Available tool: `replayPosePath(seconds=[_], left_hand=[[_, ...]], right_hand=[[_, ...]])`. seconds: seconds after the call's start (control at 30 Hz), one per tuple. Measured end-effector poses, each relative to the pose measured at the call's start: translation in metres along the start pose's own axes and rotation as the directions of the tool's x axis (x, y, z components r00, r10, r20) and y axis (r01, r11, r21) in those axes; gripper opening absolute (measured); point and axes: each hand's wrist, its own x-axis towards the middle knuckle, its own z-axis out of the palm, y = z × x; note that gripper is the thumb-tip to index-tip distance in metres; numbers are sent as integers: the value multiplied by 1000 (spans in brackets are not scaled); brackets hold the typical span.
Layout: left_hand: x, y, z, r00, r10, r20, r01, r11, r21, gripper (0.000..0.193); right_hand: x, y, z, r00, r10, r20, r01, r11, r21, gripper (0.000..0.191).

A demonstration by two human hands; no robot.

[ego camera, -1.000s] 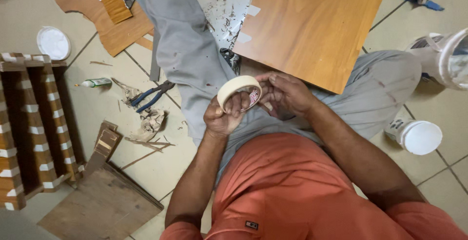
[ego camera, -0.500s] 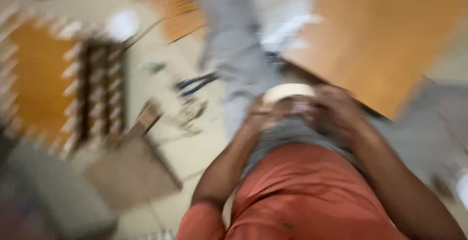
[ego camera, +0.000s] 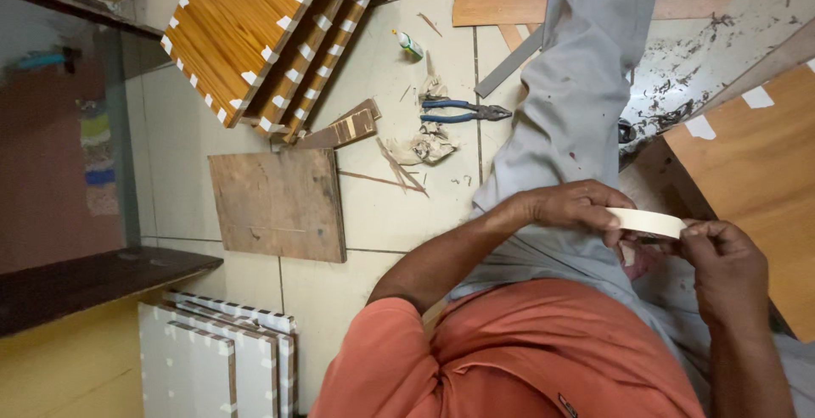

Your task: The person sits on the floor and smooths the edges of a rectangular wooden board using a metal file. They wipe the board with a cloth and apply white tape to the edges. The person repeats the filing and taping process on different sides of the board.

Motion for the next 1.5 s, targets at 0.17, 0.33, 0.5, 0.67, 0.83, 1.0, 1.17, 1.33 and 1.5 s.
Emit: replayPosePath(seconds=[0.17,0.33,0.5,0.67,0.83,1.0,1.17,1.33,1.5], left_hand=[[12,15,23,940,-135,-314,276,842,463,49],[32,12,42,872,40,-488,223,856,467,43],[42,9,56,793,104,-600,245,848,470,37],[55,9,55,732,141,-667,304,808,504,42],[81,0,25,614,184,-768,314,835,451,45],[96,-12,-1,595,71,-800,384,850,361,35],[101,-21,-15,659,-164,-734,156,985,-79,33],[99,-34,-22,672,-174,-720,152,984,-95,32],[97,-38,-24,704,-178,-688,66,980,-186,33]], right_hand=[[-8,-23,5,971,-238,6,206,828,-522,19],[10,-20,-1,945,-324,43,299,807,-509,14],[20,-20,-11,981,-193,-5,169,869,-464,14],[33,-54,-6,975,-223,-2,187,820,-542,14],[75,-95,8,942,-318,108,313,713,-628,17],[107,-120,20,958,-232,169,284,689,-667,15],[114,-124,24,945,-248,213,325,647,-689,15],[108,-119,26,876,-397,274,454,485,-748,13],[117,-123,19,907,-345,243,385,441,-810,47]])
